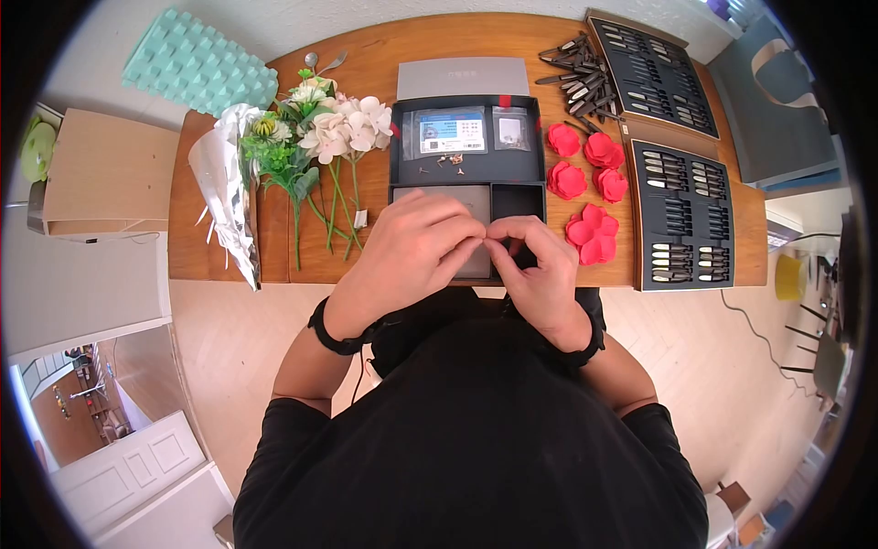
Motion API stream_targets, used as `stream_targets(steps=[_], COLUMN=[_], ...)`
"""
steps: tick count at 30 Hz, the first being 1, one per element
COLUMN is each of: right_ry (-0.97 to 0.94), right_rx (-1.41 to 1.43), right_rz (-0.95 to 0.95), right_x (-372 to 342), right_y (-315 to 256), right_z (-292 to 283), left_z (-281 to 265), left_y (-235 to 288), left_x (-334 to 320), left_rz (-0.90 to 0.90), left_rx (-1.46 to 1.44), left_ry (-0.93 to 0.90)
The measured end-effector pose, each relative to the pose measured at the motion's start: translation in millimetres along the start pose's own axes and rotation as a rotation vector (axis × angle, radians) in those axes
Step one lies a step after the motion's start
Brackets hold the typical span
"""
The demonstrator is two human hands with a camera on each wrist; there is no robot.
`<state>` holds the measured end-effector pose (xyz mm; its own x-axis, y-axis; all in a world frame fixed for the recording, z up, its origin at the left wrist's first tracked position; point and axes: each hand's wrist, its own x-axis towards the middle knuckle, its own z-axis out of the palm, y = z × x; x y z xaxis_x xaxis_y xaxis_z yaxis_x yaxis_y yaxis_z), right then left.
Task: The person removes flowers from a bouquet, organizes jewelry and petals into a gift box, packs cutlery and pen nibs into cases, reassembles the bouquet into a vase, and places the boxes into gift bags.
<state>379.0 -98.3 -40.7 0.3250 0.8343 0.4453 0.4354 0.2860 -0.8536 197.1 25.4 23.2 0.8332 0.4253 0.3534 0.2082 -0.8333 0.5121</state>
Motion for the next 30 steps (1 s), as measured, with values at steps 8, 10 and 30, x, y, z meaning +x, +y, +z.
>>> stream_targets(steps=[8, 10, 30], right_ry=[-0.022, -0.033, -0.060], right_rx=[0.009, 0.015, 0.026], right_rz=[-0.003, 0.003, -0.033], right_x=[2.1, 2.0, 2.7], right_y=[-3.5, -3.2, -3.5], right_z=[-1.4, -1.8, -3.7], left_z=[-4.1, -3.4, 0.2], left_y=[-1.4, -2.3, -4.1], left_x=[-2.0, -2.3, -6.1], left_rz=[-0.285, -0.275, -0.185], left_rx=[-0.437, -0.439, -0.318], left_ry=[-0.030, -0.034, -0.002])
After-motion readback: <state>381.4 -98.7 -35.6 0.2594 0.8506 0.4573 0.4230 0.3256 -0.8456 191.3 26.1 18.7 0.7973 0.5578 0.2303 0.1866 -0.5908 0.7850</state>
